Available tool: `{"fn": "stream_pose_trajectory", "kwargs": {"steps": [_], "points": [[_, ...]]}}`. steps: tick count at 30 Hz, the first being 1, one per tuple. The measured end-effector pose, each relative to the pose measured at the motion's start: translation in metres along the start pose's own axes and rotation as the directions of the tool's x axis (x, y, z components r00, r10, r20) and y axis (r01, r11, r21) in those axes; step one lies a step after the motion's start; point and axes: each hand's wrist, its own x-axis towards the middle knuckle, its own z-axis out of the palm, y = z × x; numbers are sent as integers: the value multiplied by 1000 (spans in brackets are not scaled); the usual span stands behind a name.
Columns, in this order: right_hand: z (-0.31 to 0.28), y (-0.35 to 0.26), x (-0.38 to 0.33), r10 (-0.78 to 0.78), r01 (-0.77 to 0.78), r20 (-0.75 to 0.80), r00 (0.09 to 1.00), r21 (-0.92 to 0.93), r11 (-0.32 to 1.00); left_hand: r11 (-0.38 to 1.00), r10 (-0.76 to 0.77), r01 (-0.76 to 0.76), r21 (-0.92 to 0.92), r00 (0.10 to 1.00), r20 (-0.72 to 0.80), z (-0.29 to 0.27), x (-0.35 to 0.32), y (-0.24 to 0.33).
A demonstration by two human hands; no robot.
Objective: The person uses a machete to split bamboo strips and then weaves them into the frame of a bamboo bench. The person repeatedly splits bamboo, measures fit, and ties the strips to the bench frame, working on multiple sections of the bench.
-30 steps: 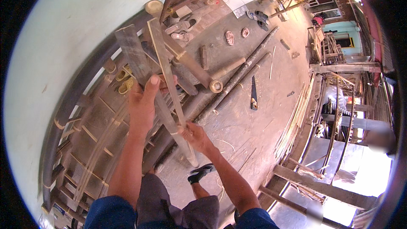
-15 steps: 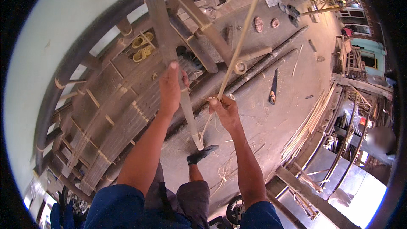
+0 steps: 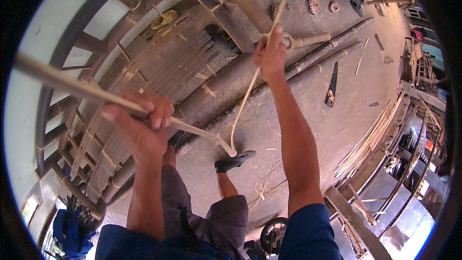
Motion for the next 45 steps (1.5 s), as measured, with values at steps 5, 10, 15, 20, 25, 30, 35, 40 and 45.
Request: {"fn": "stream_pose_trajectory", "kwargs": {"steps": [5, 10, 15, 20, 25, 30, 35, 40, 45], "points": [[-35, 15, 38, 2, 12, -158, 987, 88, 996, 995, 102, -102, -8, 993, 54, -10, -32, 12], [-121, -18, 38, -174, 158, -331, 927, -74, 985, 982, 171, -173, -74, 985, -27, -34, -57, 62], [-123, -20, -17, -84, 112, -303, 949, 74, 991, 993, 105, -116, -9, 926, -364, -34, -46, 39], [-48, -20, -85, -245, 245, 18, 969, -138, 960, 962, 14, 30, 271, 987, -161, 13, 19, -11], [36, -22, -141, -269, 359, 262, 927, -410, 838, 960, -35, 48, 276, 998, -54, 56, 27, -9], [67, -53, -159, -351, 558, 433, 830, -650, 516, 949, -300, 296, 108, 954, 20, 44, 32, -3], [95, -141, -128, -491, 616, 373, 788, -467, 634, 939, -341, 330, 96, 929, 143, 30, 33, 4], [157, -196, -112, -259, 501, 509, 821, -426, 753, 937, -340, 329, 113, 935, 99, 29, 29, 9], [167, -206, -124, -284, 476, 395, 874, -571, 669, 875, -228, 205, 439, 974, 0, 17, 53, 25]]}}
